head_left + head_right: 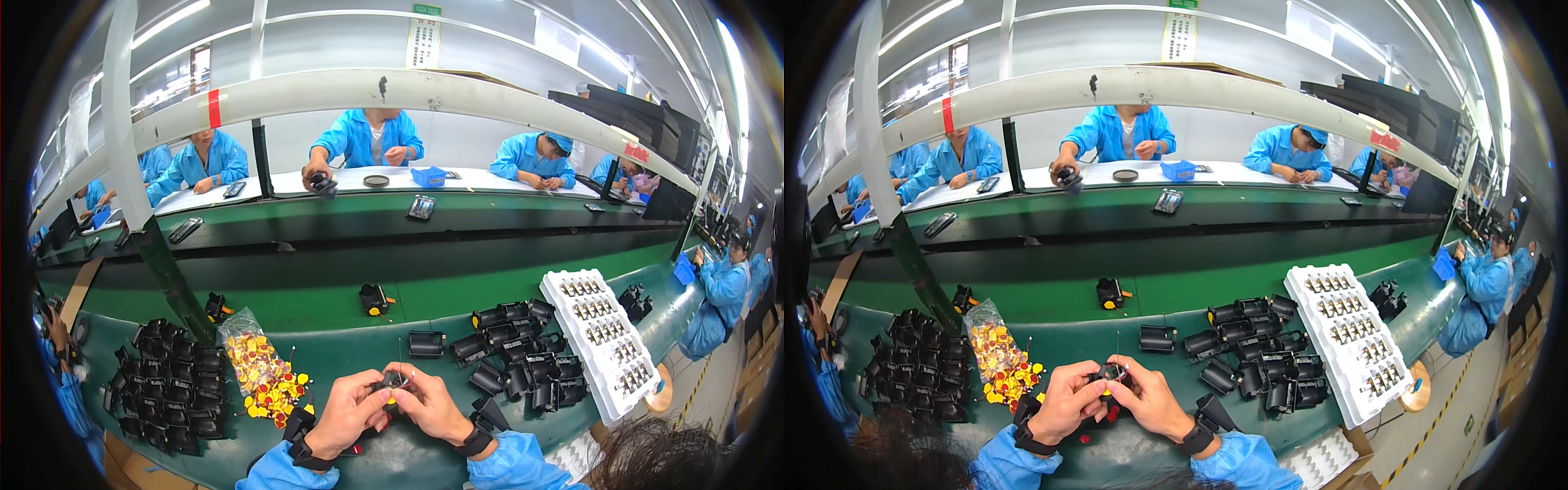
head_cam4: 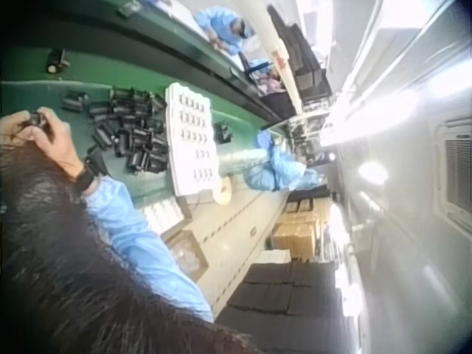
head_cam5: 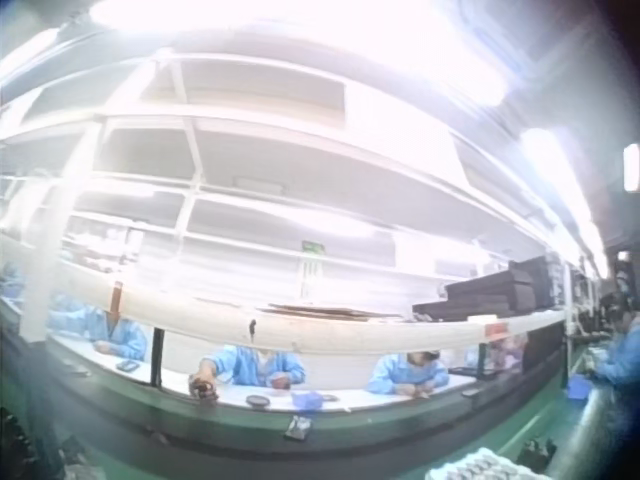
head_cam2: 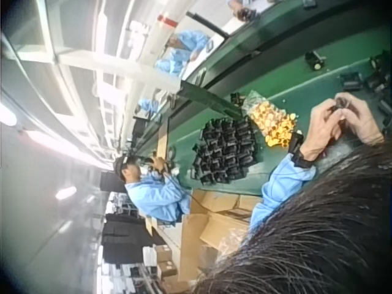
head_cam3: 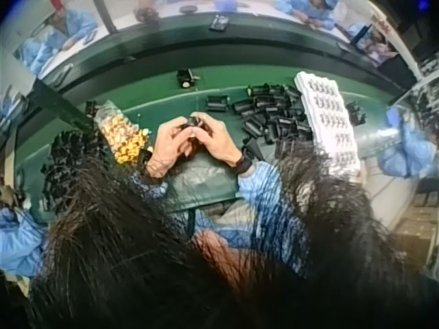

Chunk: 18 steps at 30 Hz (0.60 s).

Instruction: Manually assemble small electronic components and casing on a factory line.

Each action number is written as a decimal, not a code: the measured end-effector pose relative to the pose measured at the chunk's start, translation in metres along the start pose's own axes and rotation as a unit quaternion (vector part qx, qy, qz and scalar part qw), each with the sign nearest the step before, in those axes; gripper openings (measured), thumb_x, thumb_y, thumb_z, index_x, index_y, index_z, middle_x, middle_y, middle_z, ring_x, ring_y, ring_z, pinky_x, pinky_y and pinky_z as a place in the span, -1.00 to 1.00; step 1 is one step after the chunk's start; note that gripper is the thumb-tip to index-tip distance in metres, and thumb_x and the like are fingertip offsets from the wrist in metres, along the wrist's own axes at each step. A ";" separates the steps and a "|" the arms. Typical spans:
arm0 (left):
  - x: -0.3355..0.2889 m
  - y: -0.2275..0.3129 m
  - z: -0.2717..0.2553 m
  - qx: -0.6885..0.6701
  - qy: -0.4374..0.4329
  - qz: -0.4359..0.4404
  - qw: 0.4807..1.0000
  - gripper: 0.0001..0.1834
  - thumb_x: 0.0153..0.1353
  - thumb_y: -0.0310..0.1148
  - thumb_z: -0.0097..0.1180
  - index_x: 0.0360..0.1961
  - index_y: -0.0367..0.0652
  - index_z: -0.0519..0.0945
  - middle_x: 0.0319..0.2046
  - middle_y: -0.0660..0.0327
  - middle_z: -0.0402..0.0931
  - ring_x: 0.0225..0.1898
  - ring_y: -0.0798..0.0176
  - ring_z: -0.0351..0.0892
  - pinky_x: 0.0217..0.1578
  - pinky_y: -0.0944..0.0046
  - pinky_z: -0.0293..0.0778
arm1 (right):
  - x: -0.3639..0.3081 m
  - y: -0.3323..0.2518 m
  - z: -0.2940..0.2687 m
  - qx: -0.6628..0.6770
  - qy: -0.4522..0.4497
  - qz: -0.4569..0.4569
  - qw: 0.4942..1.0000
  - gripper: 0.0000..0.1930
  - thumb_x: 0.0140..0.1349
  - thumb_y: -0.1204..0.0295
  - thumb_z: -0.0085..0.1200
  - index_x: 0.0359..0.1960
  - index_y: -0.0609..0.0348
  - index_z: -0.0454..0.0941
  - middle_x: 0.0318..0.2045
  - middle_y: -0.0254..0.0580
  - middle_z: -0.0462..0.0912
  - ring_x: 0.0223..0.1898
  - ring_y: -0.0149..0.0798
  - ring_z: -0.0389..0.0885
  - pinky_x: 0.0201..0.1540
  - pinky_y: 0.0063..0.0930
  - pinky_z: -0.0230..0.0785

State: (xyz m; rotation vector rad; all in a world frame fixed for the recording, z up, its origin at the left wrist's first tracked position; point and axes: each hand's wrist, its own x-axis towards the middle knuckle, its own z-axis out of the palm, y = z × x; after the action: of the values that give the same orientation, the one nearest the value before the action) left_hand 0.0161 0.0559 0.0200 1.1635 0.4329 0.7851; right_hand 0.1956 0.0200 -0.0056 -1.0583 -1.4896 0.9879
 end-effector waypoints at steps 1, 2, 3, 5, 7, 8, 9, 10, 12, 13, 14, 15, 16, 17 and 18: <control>0.001 -0.004 -0.003 0.002 0.009 0.002 1.000 -0.86 0.40 -0.45 0.01 -0.19 -0.35 0.46 -0.63 0.34 0.31 -0.67 0.51 0.21 -0.58 0.36 0.33 | 0.001 -0.001 0.001 -0.012 -0.003 0.021 1.000 -0.59 0.34 0.30 0.09 0.13 0.28 0.42 -0.46 -0.34 0.56 -0.54 -0.59 0.38 -0.49 -0.64 0.26; 0.002 -0.002 -0.003 0.003 0.008 0.003 1.000 -0.86 0.40 -0.45 0.01 -0.19 -0.35 0.46 -0.63 0.34 0.31 -0.67 0.51 0.21 -0.58 0.36 0.33 | 0.002 -0.003 0.000 -0.013 -0.002 0.019 1.000 -0.59 0.34 0.30 0.09 0.13 0.28 0.42 -0.46 -0.34 0.56 -0.54 -0.59 0.38 -0.49 -0.64 0.26; 0.002 0.000 -0.003 -0.015 0.003 -0.011 1.000 -0.86 0.41 -0.45 0.01 -0.19 -0.34 0.47 -0.64 0.33 0.31 -0.68 0.51 0.21 -0.58 0.36 0.33 | 0.003 -0.007 0.000 0.015 -0.009 0.060 0.998 -0.60 0.34 0.28 0.08 0.11 0.28 0.43 -0.44 -0.34 0.56 -0.52 -0.59 0.38 -0.47 -0.63 0.27; 0.003 0.003 -0.002 -0.033 -0.003 -0.024 0.999 -0.87 0.41 -0.45 0.01 -0.18 -0.34 0.47 -0.64 0.33 0.31 -0.68 0.51 0.21 -0.58 0.36 0.33 | 0.004 -0.005 -0.001 0.041 -0.015 0.098 0.994 -0.60 0.35 0.27 0.08 0.09 0.29 0.44 -0.43 -0.35 0.56 -0.50 -0.59 0.38 -0.45 -0.63 0.28; 0.002 0.004 0.000 -0.041 -0.009 -0.058 0.997 -0.86 0.41 -0.43 -0.02 -0.18 -0.33 0.47 -0.65 0.31 0.33 -0.70 0.50 0.21 -0.57 0.36 0.33 | 0.002 0.008 0.004 0.078 0.001 0.060 0.995 -0.62 0.33 0.30 0.11 0.07 0.30 0.45 -0.39 -0.35 0.57 -0.42 -0.59 0.42 -0.38 -0.64 0.33; 0.001 0.004 0.000 -0.041 -0.010 -0.058 0.997 -0.86 0.41 -0.43 -0.02 -0.18 -0.33 0.47 -0.65 0.31 0.33 -0.70 0.50 0.21 -0.57 0.36 0.33 | -0.001 0.010 0.009 0.078 0.002 0.060 0.995 -0.62 0.33 0.30 0.11 0.07 0.30 0.45 -0.39 -0.35 0.57 -0.42 -0.59 0.42 -0.38 -0.64 0.33; 0.000 0.004 0.001 -0.065 -0.020 -0.054 0.996 -0.85 0.41 -0.42 -0.03 -0.18 -0.32 0.48 -0.65 0.31 0.34 -0.70 0.49 0.21 -0.57 0.37 0.33 | -0.004 0.010 0.014 0.097 0.028 0.025 0.995 -0.62 0.32 0.31 0.13 0.06 0.31 0.46 -0.37 -0.35 0.57 -0.39 -0.59 0.44 -0.34 -0.64 0.35; -0.001 0.003 0.003 -0.089 -0.030 -0.050 0.994 -0.84 0.41 -0.42 -0.04 -0.18 -0.32 0.48 -0.65 0.30 0.34 -0.70 0.49 0.21 -0.56 0.38 0.33 | -0.006 0.011 0.017 0.115 0.055 -0.009 0.992 -0.62 0.31 0.33 0.15 0.05 0.32 0.46 -0.36 -0.34 0.58 -0.35 -0.59 0.46 -0.30 -0.64 0.38; -0.005 0.002 0.004 -0.082 -0.029 -0.050 0.995 -0.84 0.40 -0.42 -0.06 -0.17 -0.32 0.48 -0.66 0.29 0.35 -0.70 0.49 0.21 -0.55 0.39 0.33 | -0.005 0.016 0.019 0.112 0.073 -0.042 0.990 -0.60 0.27 0.34 0.21 0.05 0.31 0.46 -0.34 -0.34 0.60 -0.38 -0.59 0.47 -0.31 -0.65 0.40; -0.006 -0.001 0.003 -0.070 -0.017 -0.042 0.997 -0.84 0.40 -0.43 -0.05 -0.17 -0.32 0.48 -0.66 0.29 0.35 -0.70 0.48 0.22 -0.56 0.40 0.32 | -0.006 0.019 0.018 0.094 0.072 -0.044 0.992 -0.59 0.25 0.32 0.23 0.05 0.31 0.47 -0.34 -0.34 0.61 -0.40 -0.58 0.47 -0.35 -0.64 0.40; -0.003 -0.002 0.002 -0.059 -0.009 -0.031 0.998 -0.85 0.39 -0.43 -0.04 -0.17 -0.32 0.48 -0.66 0.29 0.35 -0.69 0.48 0.24 -0.56 0.40 0.32 | -0.005 0.021 0.014 0.073 0.073 -0.049 0.993 -0.58 0.24 0.31 0.25 0.04 0.30 0.48 -0.33 -0.34 0.62 -0.43 -0.58 0.47 -0.39 -0.64 0.39; -0.002 0.000 0.003 -0.057 -0.018 -0.033 0.998 -0.85 0.39 -0.43 -0.04 -0.17 -0.32 0.48 -0.66 0.29 0.35 -0.69 0.48 0.24 -0.56 0.40 0.32 | -0.005 0.021 0.013 0.070 0.081 -0.051 0.993 -0.58 0.24 0.31 0.25 0.04 0.30 0.48 -0.33 -0.34 0.62 -0.43 -0.58 0.47 -0.39 -0.64 0.39; -0.001 0.003 0.005 -0.043 0.001 -0.034 0.998 -0.85 0.39 -0.44 -0.04 -0.17 -0.33 0.48 -0.65 0.29 0.36 -0.68 0.48 0.26 -0.57 0.42 0.32 | -0.004 0.021 0.012 0.059 0.090 -0.046 0.993 -0.57 0.22 0.31 0.27 0.04 0.29 0.48 -0.33 -0.33 0.63 -0.44 -0.58 0.47 -0.42 -0.63 0.39; 0.002 0.002 0.006 -0.033 0.018 -0.036 0.999 -0.85 0.38 -0.44 -0.03 -0.17 -0.33 0.48 -0.65 0.29 0.36 -0.67 0.48 0.28 -0.57 0.43 0.31 | -0.003 0.020 0.010 0.046 0.100 -0.039 0.993 -0.56 0.20 0.32 0.28 0.04 0.29 0.48 -0.34 -0.33 0.64 -0.45 -0.58 0.47 -0.44 -0.62 0.39; 0.003 -0.005 0.002 -0.029 0.027 -0.026 0.999 -0.86 0.37 -0.45 0.00 -0.18 -0.34 0.49 -0.64 0.28 0.38 -0.66 0.46 0.32 -0.61 0.43 0.29 | -0.003 0.016 0.013 0.018 0.113 -0.049 0.992 -0.55 0.20 0.28 0.28 0.03 0.29 0.49 -0.38 -0.23 0.67 -0.45 -0.51 0.55 -0.43 -0.57 0.42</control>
State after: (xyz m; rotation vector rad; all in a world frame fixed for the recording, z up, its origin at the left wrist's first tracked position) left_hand 0.0208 0.0556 0.0162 1.0746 0.4803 0.7801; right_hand 0.1853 0.0209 -0.0233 -1.0249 -1.3209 0.7960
